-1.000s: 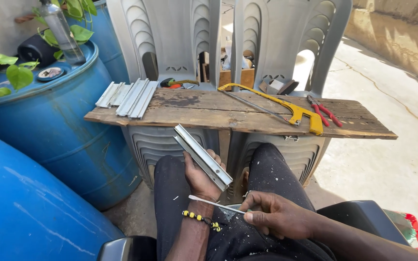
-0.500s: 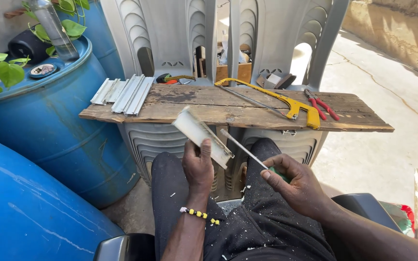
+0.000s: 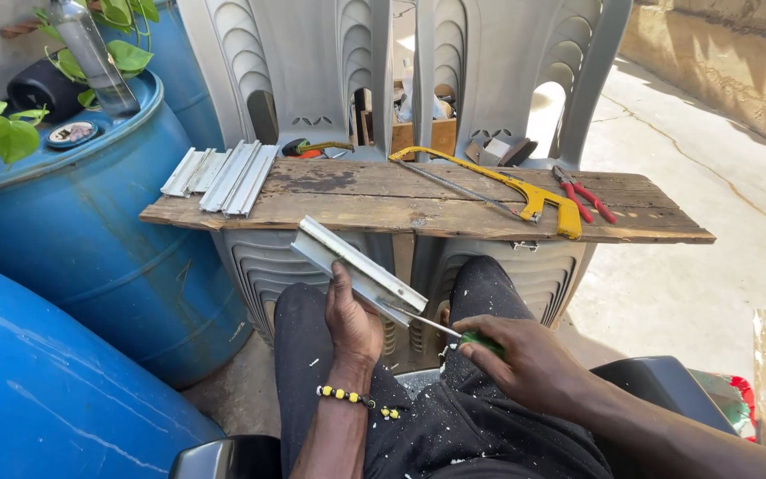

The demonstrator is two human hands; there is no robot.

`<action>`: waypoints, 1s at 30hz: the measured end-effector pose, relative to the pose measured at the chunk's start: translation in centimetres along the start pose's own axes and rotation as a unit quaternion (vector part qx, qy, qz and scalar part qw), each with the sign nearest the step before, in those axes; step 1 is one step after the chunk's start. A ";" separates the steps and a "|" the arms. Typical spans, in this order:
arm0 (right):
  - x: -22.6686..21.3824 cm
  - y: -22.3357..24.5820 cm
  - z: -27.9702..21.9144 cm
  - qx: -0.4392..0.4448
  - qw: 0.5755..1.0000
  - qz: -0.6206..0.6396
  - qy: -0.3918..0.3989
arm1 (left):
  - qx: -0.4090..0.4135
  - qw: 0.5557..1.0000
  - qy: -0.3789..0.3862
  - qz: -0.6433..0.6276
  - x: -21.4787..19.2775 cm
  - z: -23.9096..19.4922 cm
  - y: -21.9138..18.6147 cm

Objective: The person sits on a chair and uses a metal file to smooth the edges of a small aluminum profile held in their left hand. They repeatedly file the profile and occasionally inspect the edges before continuing the filing process.

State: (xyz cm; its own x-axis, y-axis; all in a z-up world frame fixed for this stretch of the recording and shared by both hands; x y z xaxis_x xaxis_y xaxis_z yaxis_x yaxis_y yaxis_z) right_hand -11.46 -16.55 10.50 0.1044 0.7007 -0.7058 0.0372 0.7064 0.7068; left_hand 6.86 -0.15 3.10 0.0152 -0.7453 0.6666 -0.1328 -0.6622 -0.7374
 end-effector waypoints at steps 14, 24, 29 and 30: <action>0.5 2.4 -0.8 -0.151 0.985 0.009 -0.076 | -0.049 0.966 0.208 -0.146 1.4 2.1 3.4; 5.1 -3.6 1.6 -0.016 0.991 -0.117 0.068 | -0.031 0.965 0.239 -0.104 2.9 1.1 2.5; -0.3 -0.4 0.5 -0.051 0.996 0.048 -0.052 | -0.042 0.998 0.039 -0.010 -0.4 3.0 4.3; -1.4 -1.0 0.2 -0.073 0.991 0.077 -0.084 | -0.040 0.996 -0.058 0.048 -1.8 3.2 5.2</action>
State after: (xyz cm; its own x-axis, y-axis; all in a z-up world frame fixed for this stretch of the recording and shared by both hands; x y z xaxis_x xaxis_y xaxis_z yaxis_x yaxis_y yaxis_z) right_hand -11.45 -18.28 10.77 0.2626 0.7833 -0.5635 -0.1352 0.6081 0.7823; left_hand 9.34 -2.49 -2.34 0.1118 -0.8121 0.5727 -0.2172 -0.5823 -0.7834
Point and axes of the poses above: each hand's wrist, its own z-axis towards the middle knuckle, its own x-axis out of the palm, y = z × x, the point moved 9 cm from there along z, towards the middle knuckle, and after that the axes turned 9 degrees about z, right-handed, at the moved point
